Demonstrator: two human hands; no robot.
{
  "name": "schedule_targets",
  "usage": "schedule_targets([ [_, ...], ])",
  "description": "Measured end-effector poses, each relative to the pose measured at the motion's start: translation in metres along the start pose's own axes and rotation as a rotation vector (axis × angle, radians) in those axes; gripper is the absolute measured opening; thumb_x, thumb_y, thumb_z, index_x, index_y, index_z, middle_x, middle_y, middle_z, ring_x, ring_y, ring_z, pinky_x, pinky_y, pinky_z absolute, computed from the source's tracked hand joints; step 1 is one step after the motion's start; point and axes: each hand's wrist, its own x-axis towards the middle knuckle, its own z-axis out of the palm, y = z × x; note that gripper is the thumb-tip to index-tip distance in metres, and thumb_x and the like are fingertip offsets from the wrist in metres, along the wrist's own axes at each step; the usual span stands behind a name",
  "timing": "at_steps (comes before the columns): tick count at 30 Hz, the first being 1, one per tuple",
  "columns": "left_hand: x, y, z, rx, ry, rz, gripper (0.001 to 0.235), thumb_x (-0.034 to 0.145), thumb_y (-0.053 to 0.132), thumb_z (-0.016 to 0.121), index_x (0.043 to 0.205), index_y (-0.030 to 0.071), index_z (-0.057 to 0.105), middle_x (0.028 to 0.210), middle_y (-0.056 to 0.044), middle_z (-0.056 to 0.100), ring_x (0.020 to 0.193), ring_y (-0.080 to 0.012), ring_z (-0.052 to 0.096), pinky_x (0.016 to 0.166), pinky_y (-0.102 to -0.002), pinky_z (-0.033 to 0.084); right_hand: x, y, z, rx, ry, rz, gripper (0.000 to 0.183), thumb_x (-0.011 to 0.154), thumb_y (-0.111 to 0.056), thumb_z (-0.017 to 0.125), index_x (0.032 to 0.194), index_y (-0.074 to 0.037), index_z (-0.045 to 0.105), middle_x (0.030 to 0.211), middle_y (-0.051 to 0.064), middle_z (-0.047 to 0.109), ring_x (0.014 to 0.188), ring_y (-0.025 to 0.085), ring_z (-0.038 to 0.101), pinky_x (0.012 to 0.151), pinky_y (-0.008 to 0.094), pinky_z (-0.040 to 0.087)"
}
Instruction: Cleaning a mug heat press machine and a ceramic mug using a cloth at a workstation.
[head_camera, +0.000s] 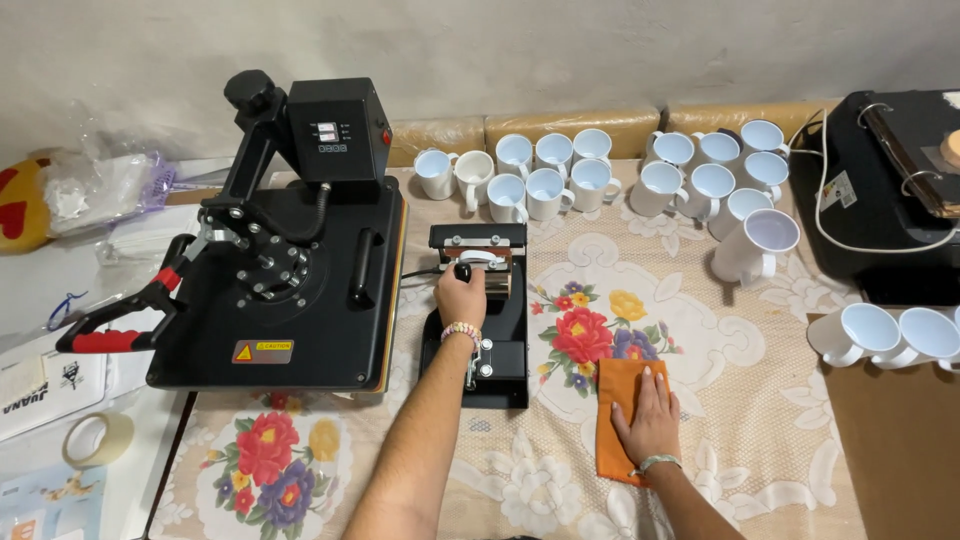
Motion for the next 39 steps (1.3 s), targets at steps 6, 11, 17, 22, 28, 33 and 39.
schedule_targets([
  [6,0.011,-0.014,0.01,0.061,0.045,0.034,0.062,0.085,0.034,0.057,0.139,0.003,0.055,0.135,-0.018,0.061,0.13,-0.0341,0.05,0.102,-0.051,0.049,0.001,0.002,0.001,-0.014,0.058,-0.052,0.08,0.093,-0.056,0.04,0.158,-0.01,0.028,0.165,0.008,0.03,0.153,0.026,0.024,0.121,0.048,0.021],
  [11,0.005,-0.01,0.007,0.08,0.053,0.016,0.061,0.086,0.034,0.056,0.14,0.005,0.055,0.133,-0.018,0.062,0.128,-0.0342,0.052,0.098,-0.051,0.051,0.0,0.002,0.0,-0.077,0.029,-0.067,0.072,0.094,-0.057,0.037,0.154,-0.016,0.036,0.166,0.009,0.028,0.152,0.028,0.025,0.12,0.05,0.022],
  [17,-0.002,-0.002,0.004,0.084,0.091,0.037,0.032,0.086,0.029,0.055,0.11,0.009,0.064,0.1,-0.013,0.069,0.101,-0.0312,0.059,0.076,-0.049,0.053,0.004,0.004,0.002,-0.076,-0.044,-0.049,0.065,0.094,-0.058,0.036,0.152,-0.027,0.041,0.165,0.006,0.03,0.155,0.028,0.02,0.121,0.052,0.016],
  [22,-0.005,-0.002,0.005,0.093,0.1,0.027,0.017,0.09,0.026,0.059,0.093,0.01,0.065,0.089,-0.01,0.067,0.085,-0.0263,0.061,0.063,-0.042,0.055,0.002,0.005,0.002,-0.056,-0.05,-0.052,0.066,0.095,-0.057,0.035,0.152,-0.026,0.04,0.164,0.006,0.03,0.155,0.029,0.02,0.121,0.052,0.018],
  [28,-0.006,0.0,0.006,0.102,0.129,0.022,0.017,0.088,0.027,0.057,0.087,0.011,0.061,0.086,-0.012,0.066,0.087,-0.0294,0.06,0.064,-0.047,0.051,0.002,0.005,0.0,-0.013,-0.049,-0.047,0.067,0.094,-0.057,0.036,0.152,-0.024,0.04,0.167,0.004,0.025,0.155,0.028,0.017,0.121,0.052,0.016],
  [33,-0.007,0.0,0.006,0.116,0.15,0.019,0.02,0.087,0.028,0.055,0.092,0.011,0.064,0.089,-0.014,0.067,0.089,-0.0312,0.061,0.067,-0.049,0.052,0.001,0.006,0.001,-0.001,0.04,-0.079,0.078,0.094,-0.056,0.037,0.158,-0.012,0.03,0.164,0.006,0.032,0.153,0.028,0.023,0.119,0.052,0.021],
  [39,-0.013,0.007,0.003,0.091,0.16,0.015,0.015,0.088,0.025,0.057,0.084,0.011,0.061,0.078,-0.008,0.064,0.066,-0.0251,0.061,0.055,-0.042,0.051,0.001,0.005,0.002,0.009,0.043,-0.078,0.078,0.094,-0.055,0.038,0.157,-0.01,0.03,0.163,0.006,0.033,0.154,0.027,0.023,0.118,0.052,0.022],
])
